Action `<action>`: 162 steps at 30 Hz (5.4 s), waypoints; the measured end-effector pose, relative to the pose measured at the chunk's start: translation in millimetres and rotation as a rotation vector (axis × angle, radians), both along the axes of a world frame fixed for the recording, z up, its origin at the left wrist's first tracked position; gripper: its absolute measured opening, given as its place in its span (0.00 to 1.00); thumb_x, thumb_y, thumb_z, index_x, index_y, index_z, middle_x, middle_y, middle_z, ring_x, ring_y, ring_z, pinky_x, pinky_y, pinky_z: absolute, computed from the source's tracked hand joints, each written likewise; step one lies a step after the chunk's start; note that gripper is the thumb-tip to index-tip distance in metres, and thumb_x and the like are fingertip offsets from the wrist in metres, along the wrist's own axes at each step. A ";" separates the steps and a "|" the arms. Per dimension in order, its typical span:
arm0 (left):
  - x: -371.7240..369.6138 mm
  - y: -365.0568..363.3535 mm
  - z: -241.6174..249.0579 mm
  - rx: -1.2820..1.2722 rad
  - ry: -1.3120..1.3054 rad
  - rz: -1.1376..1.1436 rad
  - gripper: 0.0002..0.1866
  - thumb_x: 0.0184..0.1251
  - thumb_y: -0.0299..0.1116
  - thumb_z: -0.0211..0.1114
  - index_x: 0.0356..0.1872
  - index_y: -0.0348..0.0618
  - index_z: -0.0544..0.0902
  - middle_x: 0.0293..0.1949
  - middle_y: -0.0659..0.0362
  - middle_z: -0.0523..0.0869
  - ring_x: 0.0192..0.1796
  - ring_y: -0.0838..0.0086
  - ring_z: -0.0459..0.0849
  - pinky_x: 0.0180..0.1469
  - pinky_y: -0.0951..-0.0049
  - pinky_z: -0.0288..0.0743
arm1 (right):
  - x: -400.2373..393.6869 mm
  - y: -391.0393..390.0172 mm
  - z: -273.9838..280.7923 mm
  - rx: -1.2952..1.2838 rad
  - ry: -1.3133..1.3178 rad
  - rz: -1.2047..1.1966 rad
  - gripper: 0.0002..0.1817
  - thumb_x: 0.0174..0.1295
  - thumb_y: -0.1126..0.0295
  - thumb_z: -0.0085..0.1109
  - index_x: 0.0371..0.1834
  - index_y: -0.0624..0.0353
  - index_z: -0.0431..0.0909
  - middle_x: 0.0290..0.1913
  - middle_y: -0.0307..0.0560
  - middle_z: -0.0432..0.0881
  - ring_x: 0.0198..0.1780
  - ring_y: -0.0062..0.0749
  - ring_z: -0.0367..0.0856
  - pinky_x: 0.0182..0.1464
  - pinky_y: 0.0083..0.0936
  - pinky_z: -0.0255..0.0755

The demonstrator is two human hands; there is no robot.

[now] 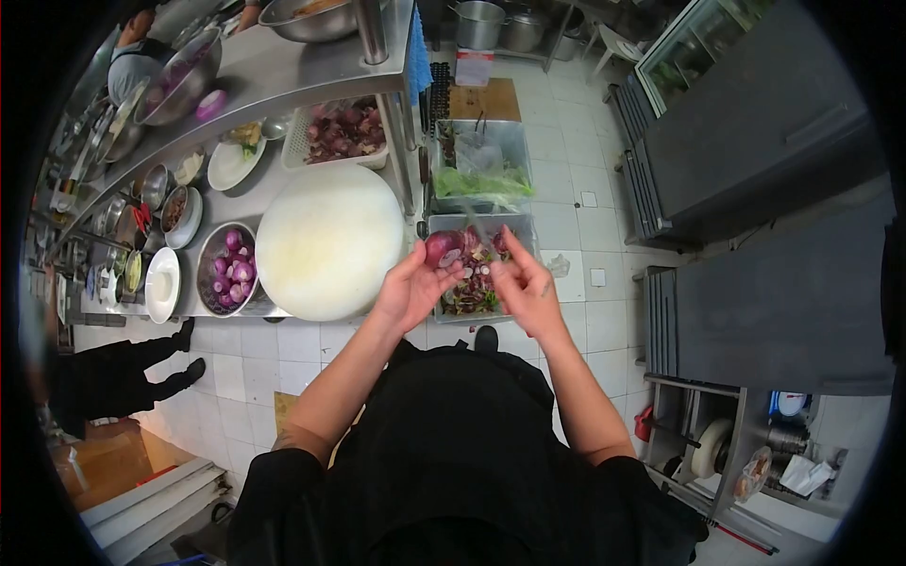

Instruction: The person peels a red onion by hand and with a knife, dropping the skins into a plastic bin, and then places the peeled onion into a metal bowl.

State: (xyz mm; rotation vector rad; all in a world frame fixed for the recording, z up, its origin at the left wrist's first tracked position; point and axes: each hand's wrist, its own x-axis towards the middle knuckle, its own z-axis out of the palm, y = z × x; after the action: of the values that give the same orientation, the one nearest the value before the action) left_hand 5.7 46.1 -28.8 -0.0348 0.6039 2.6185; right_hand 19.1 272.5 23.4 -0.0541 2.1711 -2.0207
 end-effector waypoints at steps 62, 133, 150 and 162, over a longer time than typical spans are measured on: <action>8.6 -36.5 23.7 -0.370 0.239 0.077 0.35 0.80 0.34 0.66 0.82 0.36 0.65 0.75 0.51 0.76 0.76 0.63 0.75 0.79 0.57 0.67 | 12.5 -19.0 8.5 -0.037 -0.171 0.057 0.35 0.77 0.62 0.67 0.84 0.59 0.67 0.24 0.28 0.70 0.24 0.15 0.62 0.29 0.19 0.62; -11.6 -20.0 -10.1 -0.398 0.060 0.071 0.31 0.80 0.34 0.66 0.79 0.39 0.71 0.64 0.56 0.84 0.59 0.72 0.84 0.63 0.67 0.81 | -24.2 -3.4 -48.2 -0.240 -0.422 -0.033 0.19 0.84 0.49 0.54 0.43 0.53 0.77 0.19 0.35 0.72 0.17 0.19 0.68 0.19 0.22 0.61; -8.5 8.4 -25.7 -0.084 -0.141 -0.010 0.26 0.85 0.52 0.59 0.68 0.41 0.79 0.58 0.57 0.88 0.59 0.67 0.84 0.69 0.60 0.77 | -1.1 -20.8 -39.1 -0.328 -0.013 0.144 0.32 0.82 0.63 0.60 0.86 0.54 0.65 0.24 0.33 0.75 0.22 0.14 0.69 0.25 0.17 0.64; -0.6 16.0 8.0 -0.206 -0.232 0.043 0.19 0.85 0.43 0.59 0.66 0.44 0.80 0.57 0.60 0.88 0.61 0.67 0.85 0.66 0.62 0.79 | 1.9 -23.7 -7.5 0.289 0.197 0.123 0.41 0.67 0.62 0.75 0.84 0.47 0.70 0.21 0.34 0.68 0.24 0.19 0.64 0.31 0.22 0.65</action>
State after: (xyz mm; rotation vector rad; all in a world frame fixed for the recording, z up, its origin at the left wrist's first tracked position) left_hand 5.1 62.2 -20.8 -0.4134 0.7922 2.5330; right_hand 21.1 248.8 16.0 -0.3525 2.4889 -1.6814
